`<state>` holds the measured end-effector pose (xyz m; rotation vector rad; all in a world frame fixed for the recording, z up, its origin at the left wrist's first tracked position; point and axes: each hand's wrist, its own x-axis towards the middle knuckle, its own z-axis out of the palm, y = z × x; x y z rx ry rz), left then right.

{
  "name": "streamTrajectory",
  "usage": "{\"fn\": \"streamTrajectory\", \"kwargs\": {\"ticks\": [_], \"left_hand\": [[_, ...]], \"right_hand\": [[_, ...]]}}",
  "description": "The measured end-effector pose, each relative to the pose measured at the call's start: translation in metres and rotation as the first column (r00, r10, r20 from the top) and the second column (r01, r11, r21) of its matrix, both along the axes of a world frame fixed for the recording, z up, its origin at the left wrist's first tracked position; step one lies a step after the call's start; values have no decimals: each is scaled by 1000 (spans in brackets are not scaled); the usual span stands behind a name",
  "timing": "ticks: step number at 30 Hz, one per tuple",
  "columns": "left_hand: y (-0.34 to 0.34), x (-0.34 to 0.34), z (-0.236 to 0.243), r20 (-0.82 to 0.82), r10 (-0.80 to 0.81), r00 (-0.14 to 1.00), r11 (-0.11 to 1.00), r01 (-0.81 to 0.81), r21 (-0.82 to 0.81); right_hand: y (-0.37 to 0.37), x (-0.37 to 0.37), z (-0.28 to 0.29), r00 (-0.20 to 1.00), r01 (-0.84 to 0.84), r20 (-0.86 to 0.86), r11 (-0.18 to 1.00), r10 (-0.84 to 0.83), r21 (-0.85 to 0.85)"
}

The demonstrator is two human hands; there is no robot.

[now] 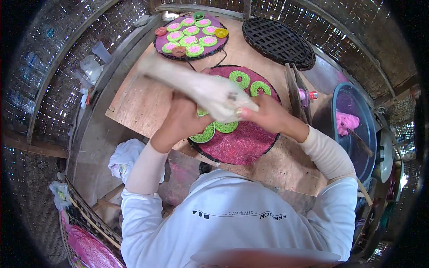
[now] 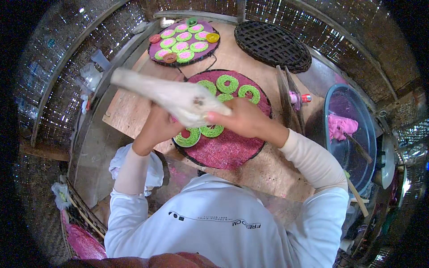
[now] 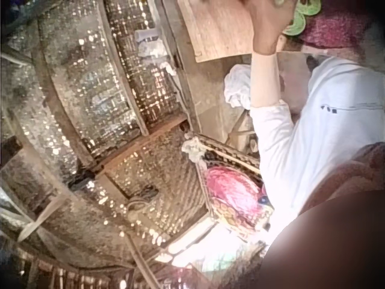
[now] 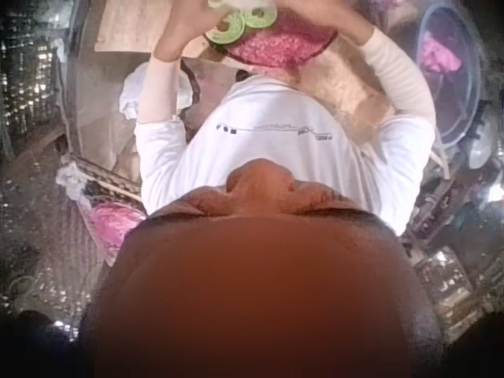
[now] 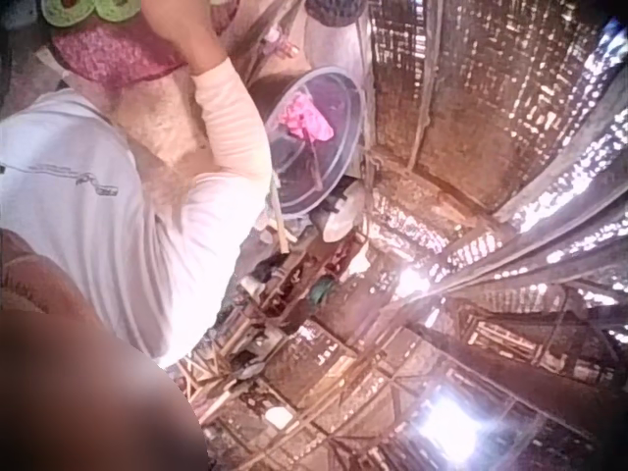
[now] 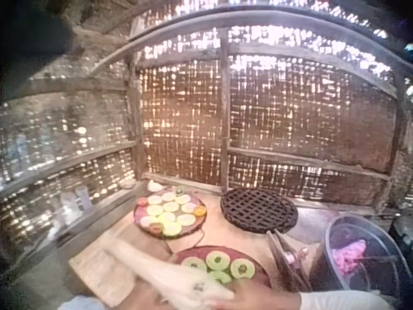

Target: The person uses a wooden mold and a stick to scoop green dough from a bowl and form ring-shaped cakes on a pink mat. They repeatedly fill the mold, press the dough, and release the formed rings onto the mat, creating a growing collection of green dough rings.

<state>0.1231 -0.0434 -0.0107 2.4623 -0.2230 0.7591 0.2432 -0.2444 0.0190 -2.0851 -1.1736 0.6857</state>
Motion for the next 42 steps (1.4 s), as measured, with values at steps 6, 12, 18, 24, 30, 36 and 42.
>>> {"fn": "streamTrajectory", "kwargs": {"ticks": [6,12,18,24,30,36,42], "left_hand": [[-26,5,41,-280,-474,835,740,205,-641],[-70,26,33,192,-350,917,936,335,105],[-66,30,62,285,-313,906,839,123,529],[-89,30,86,-302,-675,674,728,675,-121],[-85,56,57,-471,-774,423,608,703,-369],[-169,72,40,247,-959,142,-166,426,-889],[-204,114,85,827,-391,405,179,914,-363]], "right_hand": [[0,5,48,546,-255,807,874,-223,414],[26,41,64,949,35,110,448,-294,893],[-21,-18,87,949,159,75,673,-305,722],[-95,-80,110,869,-46,461,899,-180,436],[-183,-93,131,860,71,231,557,-454,828],[-242,-21,115,700,194,-497,-533,-513,823],[-212,-8,71,654,660,-514,86,-555,746]]}}
